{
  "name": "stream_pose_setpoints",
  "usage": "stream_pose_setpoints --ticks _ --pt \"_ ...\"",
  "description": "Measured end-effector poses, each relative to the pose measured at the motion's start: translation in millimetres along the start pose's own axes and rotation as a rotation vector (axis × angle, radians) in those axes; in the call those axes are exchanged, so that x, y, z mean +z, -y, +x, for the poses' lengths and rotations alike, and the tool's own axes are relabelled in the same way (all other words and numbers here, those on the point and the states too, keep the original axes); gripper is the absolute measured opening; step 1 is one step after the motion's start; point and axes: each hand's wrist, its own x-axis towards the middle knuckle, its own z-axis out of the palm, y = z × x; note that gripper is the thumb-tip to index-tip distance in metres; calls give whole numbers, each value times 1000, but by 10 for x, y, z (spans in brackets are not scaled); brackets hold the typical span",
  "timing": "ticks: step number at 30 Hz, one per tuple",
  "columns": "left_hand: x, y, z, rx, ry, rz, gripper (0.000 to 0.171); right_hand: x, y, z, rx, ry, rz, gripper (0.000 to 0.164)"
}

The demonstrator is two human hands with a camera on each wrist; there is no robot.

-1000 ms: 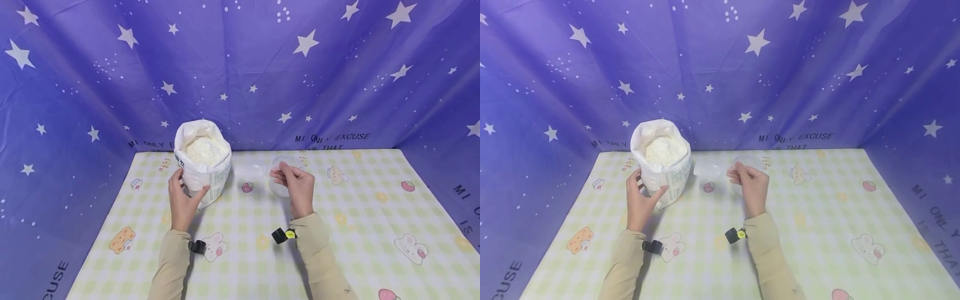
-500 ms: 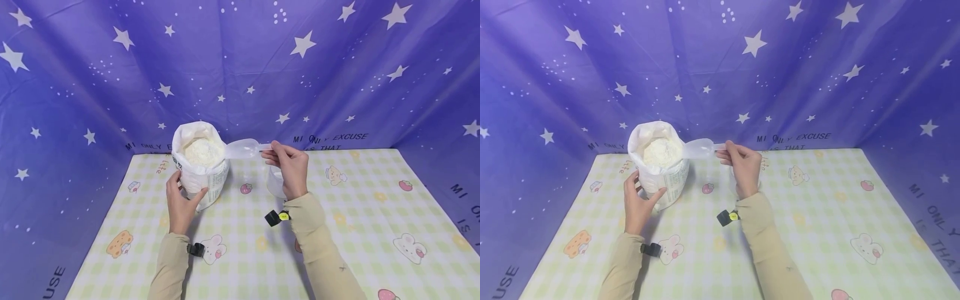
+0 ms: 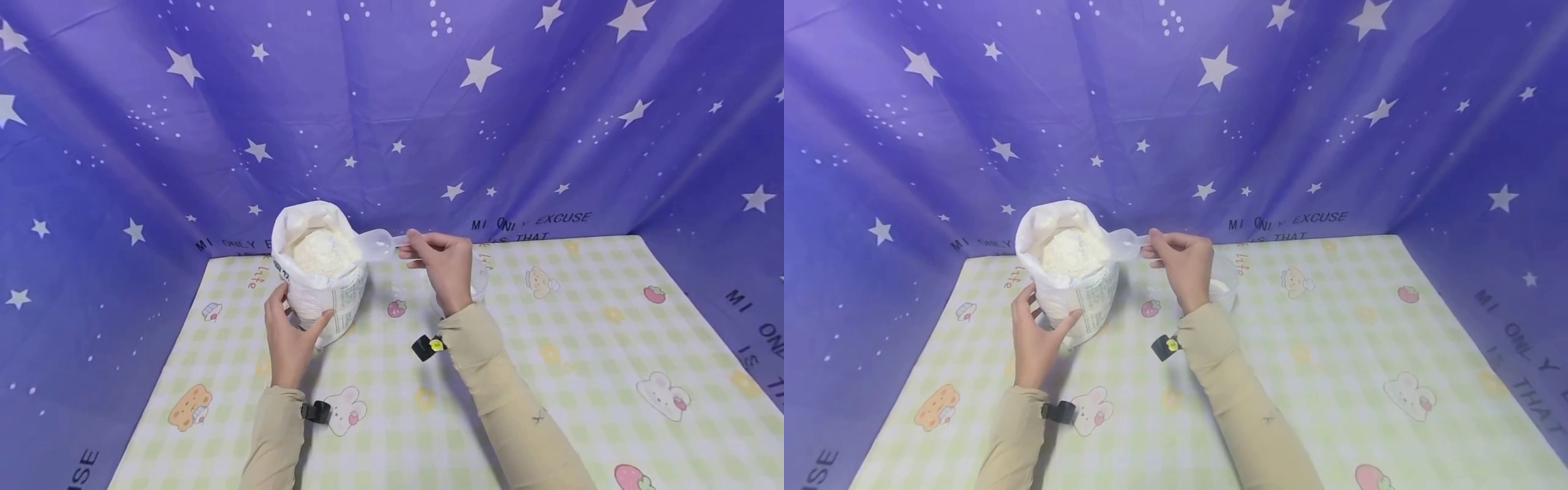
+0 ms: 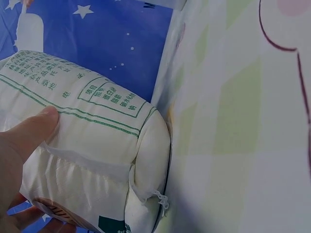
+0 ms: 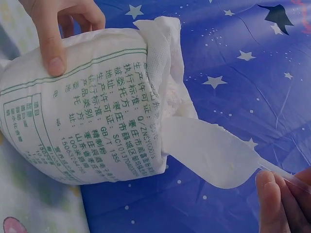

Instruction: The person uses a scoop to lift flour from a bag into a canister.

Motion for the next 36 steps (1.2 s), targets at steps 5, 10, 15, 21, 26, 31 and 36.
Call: stream_pose_setpoints --ticks 5,10,15,21,26,31,36 --pt "-4 3 -6 2 -3 -5 92 69 -29 35 33 23 26 21" --pt "-5 1 4 11 -11 -1 92 133 -94 60 82 51 46 24" --pt "1 -6 26 16 -14 5 91 204 -166 81 105 67 60 27" --pt "14 -9 43 7 -12 5 89 307 -233 90 132 77 53 28" --pt "24 2 48 0 -11 13 89 385 -285 97 169 91 56 29" --pt "21 22 44 -3 -10 17 90 447 -329 101 198 95 67 28" --pt "20 42 40 2 -6 14 90 536 -343 94 177 123 56 23"
